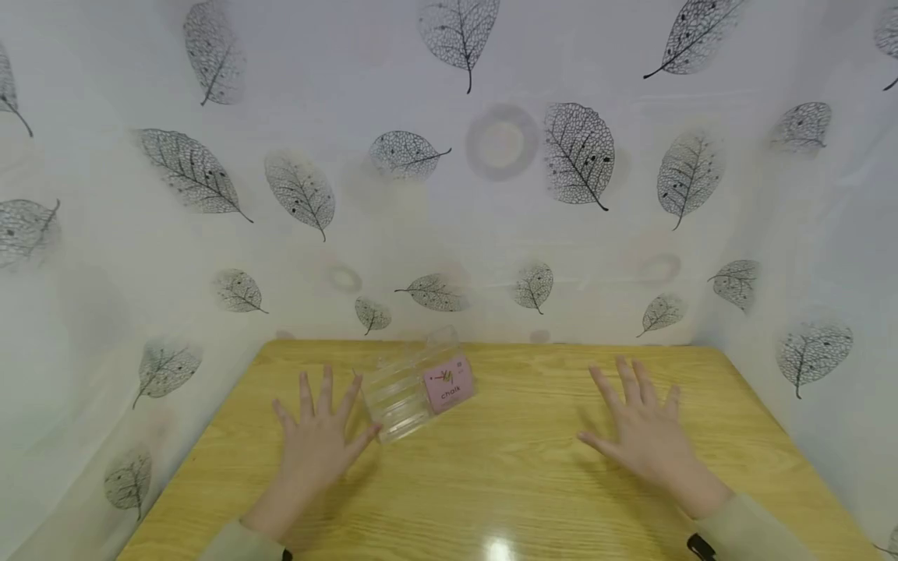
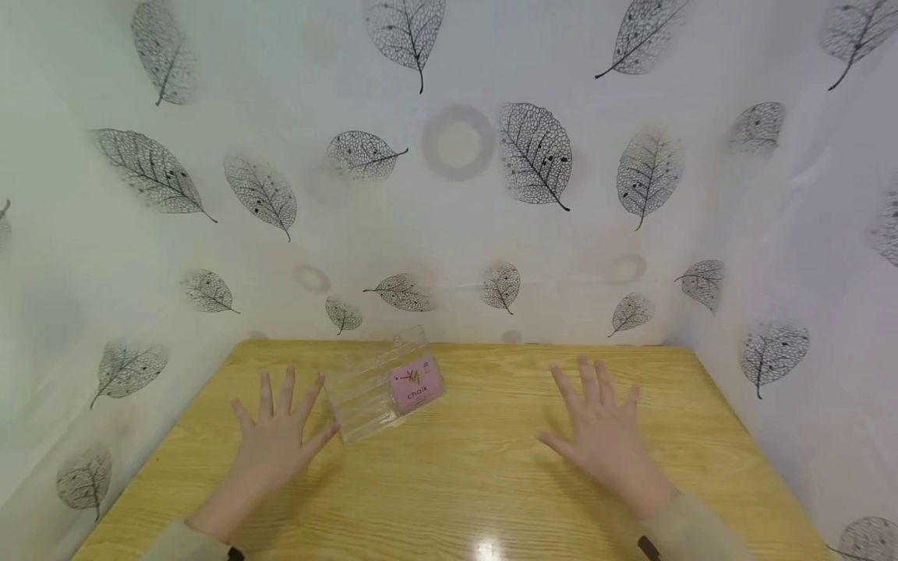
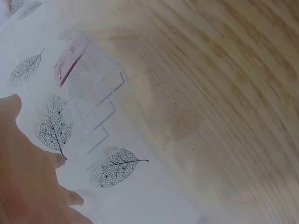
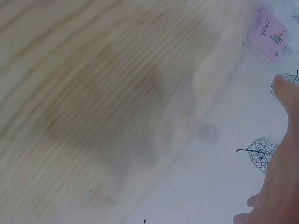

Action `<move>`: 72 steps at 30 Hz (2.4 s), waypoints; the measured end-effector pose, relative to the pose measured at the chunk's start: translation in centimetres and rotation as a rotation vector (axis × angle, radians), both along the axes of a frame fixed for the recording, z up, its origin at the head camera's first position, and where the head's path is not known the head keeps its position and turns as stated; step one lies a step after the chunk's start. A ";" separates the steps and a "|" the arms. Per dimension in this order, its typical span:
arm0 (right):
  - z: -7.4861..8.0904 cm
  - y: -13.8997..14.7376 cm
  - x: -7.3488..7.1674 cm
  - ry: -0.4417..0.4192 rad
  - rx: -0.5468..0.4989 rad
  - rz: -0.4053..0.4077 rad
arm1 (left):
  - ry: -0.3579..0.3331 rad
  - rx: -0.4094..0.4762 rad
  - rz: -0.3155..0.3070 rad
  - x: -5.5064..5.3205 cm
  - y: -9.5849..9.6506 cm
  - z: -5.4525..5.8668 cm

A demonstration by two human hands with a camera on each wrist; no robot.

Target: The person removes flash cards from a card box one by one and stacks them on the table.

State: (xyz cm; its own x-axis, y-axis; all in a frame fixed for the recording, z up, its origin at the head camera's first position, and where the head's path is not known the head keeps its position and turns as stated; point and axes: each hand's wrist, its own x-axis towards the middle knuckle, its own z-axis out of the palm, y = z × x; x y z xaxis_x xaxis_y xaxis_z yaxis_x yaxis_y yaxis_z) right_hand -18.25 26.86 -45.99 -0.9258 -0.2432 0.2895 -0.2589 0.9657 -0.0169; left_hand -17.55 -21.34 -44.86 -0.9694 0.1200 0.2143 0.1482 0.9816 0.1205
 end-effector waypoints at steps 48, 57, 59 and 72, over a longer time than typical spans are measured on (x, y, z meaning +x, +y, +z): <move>-0.5 -7.5 -5.0 0.009 -0.057 0.158 | 0.031 0.010 -0.055 -4.3 1.5 -0.9; -0.6 -9.1 -5.7 -0.028 -0.054 0.176 | -0.008 -0.010 -0.074 -5.1 2.3 -0.8; -0.6 -9.4 -5.9 -0.031 -0.041 0.181 | -0.004 -0.011 -0.080 -5.2 2.5 -0.9; -1.1 -11.7 -7.5 0.031 -0.011 0.279 | 0.022 -0.052 -0.098 -6.0 3.3 -1.5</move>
